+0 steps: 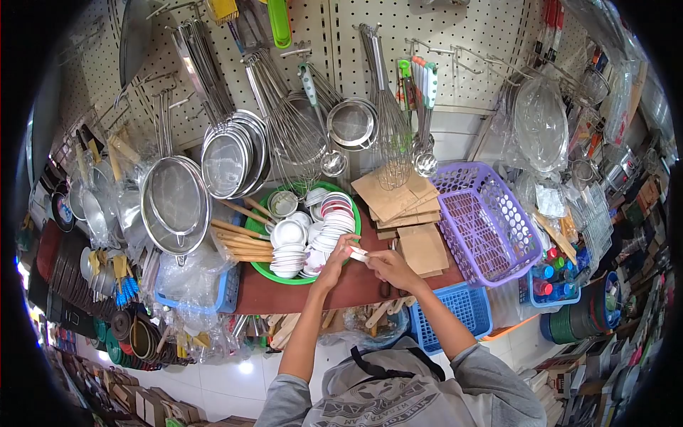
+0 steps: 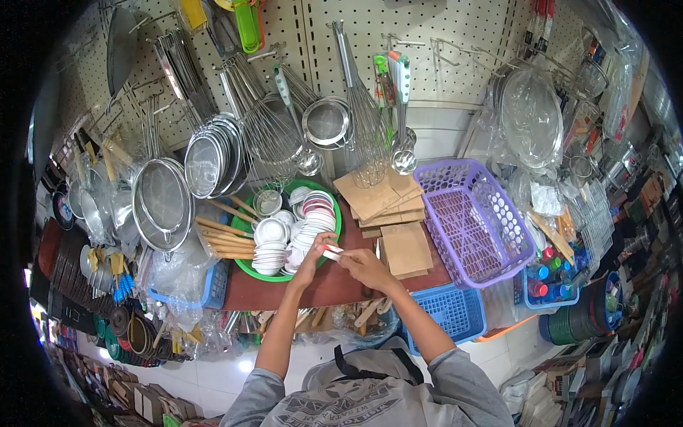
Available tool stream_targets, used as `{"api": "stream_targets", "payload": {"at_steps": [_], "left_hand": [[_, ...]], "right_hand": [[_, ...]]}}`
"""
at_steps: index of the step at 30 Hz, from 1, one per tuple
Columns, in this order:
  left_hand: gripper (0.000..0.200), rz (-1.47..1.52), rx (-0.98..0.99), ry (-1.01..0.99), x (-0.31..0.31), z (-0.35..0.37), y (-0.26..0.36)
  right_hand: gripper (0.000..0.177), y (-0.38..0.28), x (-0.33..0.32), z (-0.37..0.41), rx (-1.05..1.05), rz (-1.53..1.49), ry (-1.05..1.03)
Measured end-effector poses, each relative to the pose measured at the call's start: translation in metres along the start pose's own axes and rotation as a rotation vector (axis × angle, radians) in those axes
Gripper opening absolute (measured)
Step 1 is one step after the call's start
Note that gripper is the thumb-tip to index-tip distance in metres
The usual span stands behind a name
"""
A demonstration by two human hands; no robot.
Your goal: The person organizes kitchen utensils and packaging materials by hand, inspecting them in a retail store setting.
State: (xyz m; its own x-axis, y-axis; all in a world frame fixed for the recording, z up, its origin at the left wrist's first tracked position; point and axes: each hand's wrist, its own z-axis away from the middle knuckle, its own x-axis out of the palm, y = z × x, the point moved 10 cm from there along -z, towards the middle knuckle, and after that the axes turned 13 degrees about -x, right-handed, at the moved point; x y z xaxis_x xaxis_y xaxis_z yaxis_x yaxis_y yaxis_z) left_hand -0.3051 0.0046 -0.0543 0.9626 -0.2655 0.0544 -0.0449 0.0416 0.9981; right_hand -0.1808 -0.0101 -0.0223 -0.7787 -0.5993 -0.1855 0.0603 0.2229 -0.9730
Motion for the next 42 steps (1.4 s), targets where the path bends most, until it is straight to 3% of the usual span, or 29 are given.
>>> {"api": "stream_targets", "payload": {"at_steps": [4,7,10,13,16,19,22,25,31,34,37,40,42], "left_hand": [[0.064,0.195,-0.065,-0.065,0.001,0.001,-0.003],[0.061,0.251,-0.071,-0.058,0.003,0.006,0.009],[0.054,-0.045,0.073,0.070,-0.003,0.004,0.008],[0.057,-0.129,0.040,0.060,-0.005,0.002,0.001],[0.068,0.201,-0.043,-0.081,0.000,-0.002,-0.006],[0.076,0.270,-0.079,-0.087,0.001,0.001,0.000],[0.072,-0.057,0.051,0.010,0.000,0.002,0.005],[0.072,-0.159,-0.011,0.073,-0.005,-0.002,-0.007],[0.072,0.043,0.009,-0.045,-0.002,-0.001,-0.006],[0.070,-0.053,0.089,-0.061,0.003,0.001,0.003],[0.067,-0.111,0.192,-0.026,0.003,0.004,0.012],[0.078,-0.282,0.164,0.045,0.002,-0.002,0.007],[0.079,-0.225,0.142,0.019,0.001,-0.003,0.005]], "right_hand": [[0.025,-0.028,0.005,-0.002,-0.088,-0.091,-0.002],[0.032,-0.015,0.007,-0.006,-0.143,-0.059,-0.049],[0.031,-0.001,0.004,-0.003,-0.036,0.081,-0.041],[0.032,0.008,0.004,-0.005,-0.021,0.034,-0.027],[0.035,-0.009,0.011,-0.006,-0.103,-0.055,-0.055],[0.035,-0.015,0.008,-0.008,-0.118,-0.028,0.009],[0.025,-0.006,0.005,-0.009,-0.097,0.193,-0.063],[0.025,-0.003,0.002,-0.008,-0.045,0.175,-0.086],[0.028,-0.025,0.008,-0.003,-0.103,-0.048,-0.084],[0.028,-0.006,0.005,-0.004,-0.034,0.064,-0.053],[0.036,-0.011,-0.002,-0.009,-0.103,0.295,-0.029],[0.036,-0.004,-0.005,-0.009,-0.090,0.250,-0.025],[0.031,-0.012,0.002,-0.004,-0.073,0.081,-0.041]]}}
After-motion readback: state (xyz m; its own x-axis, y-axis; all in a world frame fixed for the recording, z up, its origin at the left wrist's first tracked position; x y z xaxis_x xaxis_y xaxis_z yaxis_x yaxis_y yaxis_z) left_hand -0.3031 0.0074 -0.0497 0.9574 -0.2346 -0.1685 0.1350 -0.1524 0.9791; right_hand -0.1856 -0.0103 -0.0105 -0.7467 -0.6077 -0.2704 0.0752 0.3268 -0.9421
